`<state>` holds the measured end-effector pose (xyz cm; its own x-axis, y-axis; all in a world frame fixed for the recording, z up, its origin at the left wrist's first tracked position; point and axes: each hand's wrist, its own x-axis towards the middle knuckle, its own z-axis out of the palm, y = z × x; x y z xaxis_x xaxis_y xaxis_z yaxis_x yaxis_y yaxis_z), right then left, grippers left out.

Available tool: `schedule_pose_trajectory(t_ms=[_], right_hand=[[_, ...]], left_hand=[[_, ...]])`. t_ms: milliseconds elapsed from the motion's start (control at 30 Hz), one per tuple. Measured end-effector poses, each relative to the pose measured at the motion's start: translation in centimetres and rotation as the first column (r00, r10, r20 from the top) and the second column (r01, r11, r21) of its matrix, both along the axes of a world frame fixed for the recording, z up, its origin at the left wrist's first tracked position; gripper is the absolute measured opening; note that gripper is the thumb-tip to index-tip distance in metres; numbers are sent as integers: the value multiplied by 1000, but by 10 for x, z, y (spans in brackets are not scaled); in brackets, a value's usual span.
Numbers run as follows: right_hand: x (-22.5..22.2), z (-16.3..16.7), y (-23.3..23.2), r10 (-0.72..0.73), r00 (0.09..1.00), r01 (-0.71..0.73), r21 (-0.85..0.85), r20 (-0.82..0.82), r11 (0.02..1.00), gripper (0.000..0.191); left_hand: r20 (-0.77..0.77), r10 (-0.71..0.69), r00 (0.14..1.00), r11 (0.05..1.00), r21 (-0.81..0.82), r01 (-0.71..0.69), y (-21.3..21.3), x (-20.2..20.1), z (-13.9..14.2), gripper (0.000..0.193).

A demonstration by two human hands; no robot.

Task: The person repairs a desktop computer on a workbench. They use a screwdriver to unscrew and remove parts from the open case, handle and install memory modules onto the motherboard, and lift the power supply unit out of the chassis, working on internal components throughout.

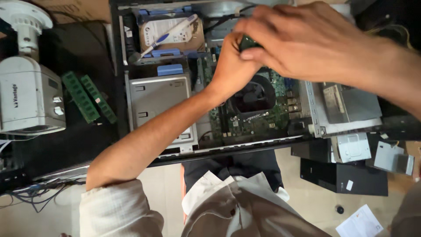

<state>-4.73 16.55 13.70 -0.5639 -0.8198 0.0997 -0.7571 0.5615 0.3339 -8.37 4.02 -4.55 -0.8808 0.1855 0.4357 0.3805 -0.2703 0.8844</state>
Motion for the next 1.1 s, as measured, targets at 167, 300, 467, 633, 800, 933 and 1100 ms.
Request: schedule_pose_trajectory(t_ms=[167, 300, 467, 633, 800, 933, 1100], right_hand=[[-5, 5, 6, -22, 948, 23, 0, 317, 1000, 41], [-9, 0, 0, -78, 989, 74, 34, 127, 997, 39], [-7, -7, -8, -52, 998, 51, -23, -44, 998, 44], [3, -1, -2, 23, 992, -12, 91, -121, 996, 34], [-1, 9, 9, 90, 972, -93, 1, 218, 996, 41], [-3, 5, 10, -82, 994, 64, 212, 76, 975, 44], [-1, 1, -1, -67, 997, 72, 121, -41, 990, 48]], left_hand=[[-60, -53, 997, 997, -68, 49, -6, 6, 1, 21], [-12, 2, 1000, 999, -38, -2, -8, 5, 12, 23], [-7, 40, 999, 991, -124, -41, -10, 13, 13, 21], [-11, 38, 999, 989, -146, -40, 4, 8, 7, 22], [-70, -110, 991, 992, -71, 105, -4, 5, 0, 17], [15, -76, 997, 988, -134, 78, -5, 11, 8, 20], [-27, 61, 998, 994, -93, -63, -4, 28, 20, 27]])
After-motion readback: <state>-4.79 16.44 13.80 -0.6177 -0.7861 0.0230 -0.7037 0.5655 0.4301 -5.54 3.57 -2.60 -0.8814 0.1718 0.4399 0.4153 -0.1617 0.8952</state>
